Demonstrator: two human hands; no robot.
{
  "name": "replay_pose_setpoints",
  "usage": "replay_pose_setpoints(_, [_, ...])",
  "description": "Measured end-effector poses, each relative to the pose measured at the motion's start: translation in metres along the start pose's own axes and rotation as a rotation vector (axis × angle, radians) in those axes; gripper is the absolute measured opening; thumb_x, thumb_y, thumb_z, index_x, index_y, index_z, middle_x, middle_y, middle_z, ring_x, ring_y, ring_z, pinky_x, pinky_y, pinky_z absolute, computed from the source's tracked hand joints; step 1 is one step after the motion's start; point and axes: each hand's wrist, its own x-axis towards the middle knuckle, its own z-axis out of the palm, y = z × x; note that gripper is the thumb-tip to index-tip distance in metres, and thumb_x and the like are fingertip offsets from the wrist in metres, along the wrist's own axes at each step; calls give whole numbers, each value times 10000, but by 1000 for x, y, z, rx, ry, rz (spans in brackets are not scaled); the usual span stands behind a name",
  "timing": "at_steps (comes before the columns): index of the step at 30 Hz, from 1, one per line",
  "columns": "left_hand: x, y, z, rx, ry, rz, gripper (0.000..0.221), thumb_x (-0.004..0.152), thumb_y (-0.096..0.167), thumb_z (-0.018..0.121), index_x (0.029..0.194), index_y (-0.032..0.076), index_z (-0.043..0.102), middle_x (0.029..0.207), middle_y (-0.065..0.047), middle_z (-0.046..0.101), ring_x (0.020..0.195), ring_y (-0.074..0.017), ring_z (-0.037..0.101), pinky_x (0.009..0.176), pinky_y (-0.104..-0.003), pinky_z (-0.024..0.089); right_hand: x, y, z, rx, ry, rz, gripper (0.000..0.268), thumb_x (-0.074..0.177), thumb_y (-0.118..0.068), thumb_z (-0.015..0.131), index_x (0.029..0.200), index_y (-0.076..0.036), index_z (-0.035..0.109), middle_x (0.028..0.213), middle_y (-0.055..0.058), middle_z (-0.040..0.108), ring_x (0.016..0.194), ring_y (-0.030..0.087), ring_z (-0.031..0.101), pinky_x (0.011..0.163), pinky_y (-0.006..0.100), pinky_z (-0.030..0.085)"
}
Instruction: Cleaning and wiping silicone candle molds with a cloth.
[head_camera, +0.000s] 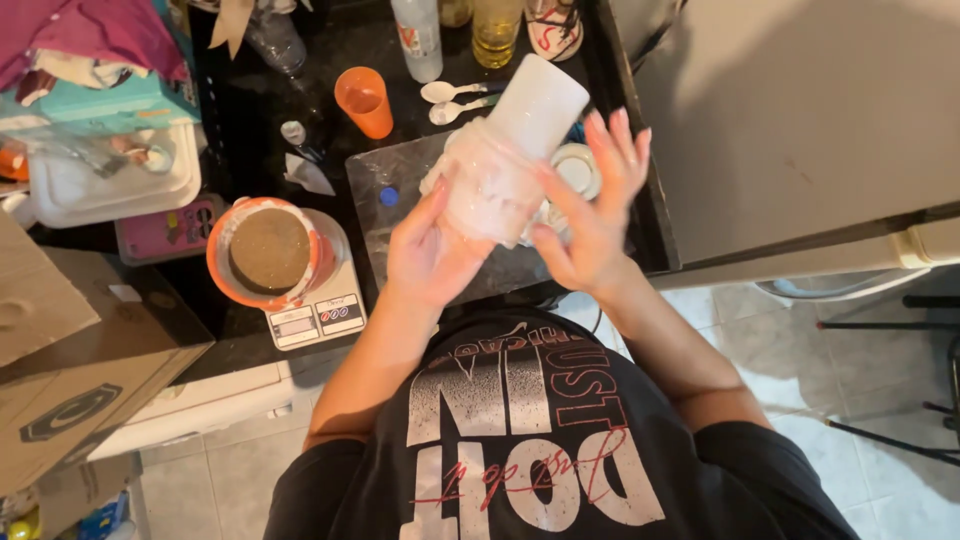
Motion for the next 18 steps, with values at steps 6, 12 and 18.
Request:
replay_pose_setpoints(6, [-15, 1, 18, -47, -40, 20, 508, 1135, 247, 405, 1607, 63, 368, 1569, -181, 488, 1394, -319, 534, 1167, -497, 447, -15, -7, 14, -188, -133, -99, 538, 1079, -559, 421, 1362, -311, 806, 1706, 108, 151, 1611, 339, -12, 1278, 613, -145])
replay_pose_setpoints(12, [-23, 6, 23, -129, -58, -13, 829, 1066, 616, 365, 1630, 12, 301, 1600, -221, 425, 1462, -357, 437, 1225, -540, 355, -14, 6, 2, -251, -83, -179, 680, 1047, -654, 329, 1337, -303, 835, 1724, 142, 72, 1626, 336, -59, 1281, 595, -162])
replay_pose_setpoints(18, [-16, 20, 96, -6, 357, -16, 1117, 788, 730, 254, 1635, 5, 185, 1640, -218, 261, 1504, -375, 254, 1242, -562, 188, -14, 6, -9, -181, -144, -243, 682, 1052, -665, 339, 1333, -298, 841, 1729, 106, 88, 1632, 294, -67, 1281, 585, -165])
